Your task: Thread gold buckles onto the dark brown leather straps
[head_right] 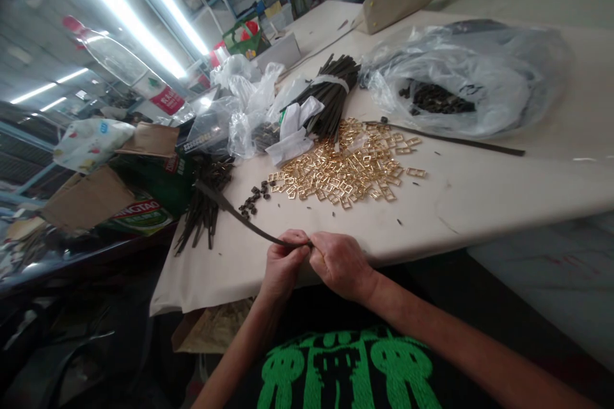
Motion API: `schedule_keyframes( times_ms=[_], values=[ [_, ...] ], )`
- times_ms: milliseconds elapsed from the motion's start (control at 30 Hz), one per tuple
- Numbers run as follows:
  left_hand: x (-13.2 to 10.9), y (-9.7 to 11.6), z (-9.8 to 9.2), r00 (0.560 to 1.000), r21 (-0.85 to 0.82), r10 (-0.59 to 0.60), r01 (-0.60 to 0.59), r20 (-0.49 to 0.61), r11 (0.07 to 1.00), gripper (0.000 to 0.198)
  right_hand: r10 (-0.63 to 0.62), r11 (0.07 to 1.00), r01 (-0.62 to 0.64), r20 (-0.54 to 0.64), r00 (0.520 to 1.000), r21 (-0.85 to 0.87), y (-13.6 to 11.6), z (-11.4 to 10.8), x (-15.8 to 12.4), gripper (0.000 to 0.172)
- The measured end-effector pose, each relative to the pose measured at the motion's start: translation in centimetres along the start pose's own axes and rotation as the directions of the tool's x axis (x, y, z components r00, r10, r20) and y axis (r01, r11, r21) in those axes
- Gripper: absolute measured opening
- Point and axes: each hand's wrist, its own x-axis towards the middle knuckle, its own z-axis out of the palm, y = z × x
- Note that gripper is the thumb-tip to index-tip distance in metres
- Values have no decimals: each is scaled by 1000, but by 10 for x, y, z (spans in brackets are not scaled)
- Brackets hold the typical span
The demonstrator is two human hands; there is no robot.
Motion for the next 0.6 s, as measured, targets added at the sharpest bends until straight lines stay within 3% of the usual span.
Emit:
schedule_keyframes(
  times_ms=[167, 400, 600],
  values=[
    [0, -2, 2, 998, 9, 10, -10, -66, 1000, 12, -11, 999, 10, 12, 1000, 34, 4, -4, 0, 28],
    [1, -2, 7, 989, -165, -74, 53, -128, 985, 22, -156, 952, 71, 271, 950, 298, 9, -34, -1, 23],
    [2, -1, 9, 988, -198, -88, 62, -124, 978, 23, -47, 970, -17, 255, 966, 243, 18, -26, -6, 29]
  ],
)
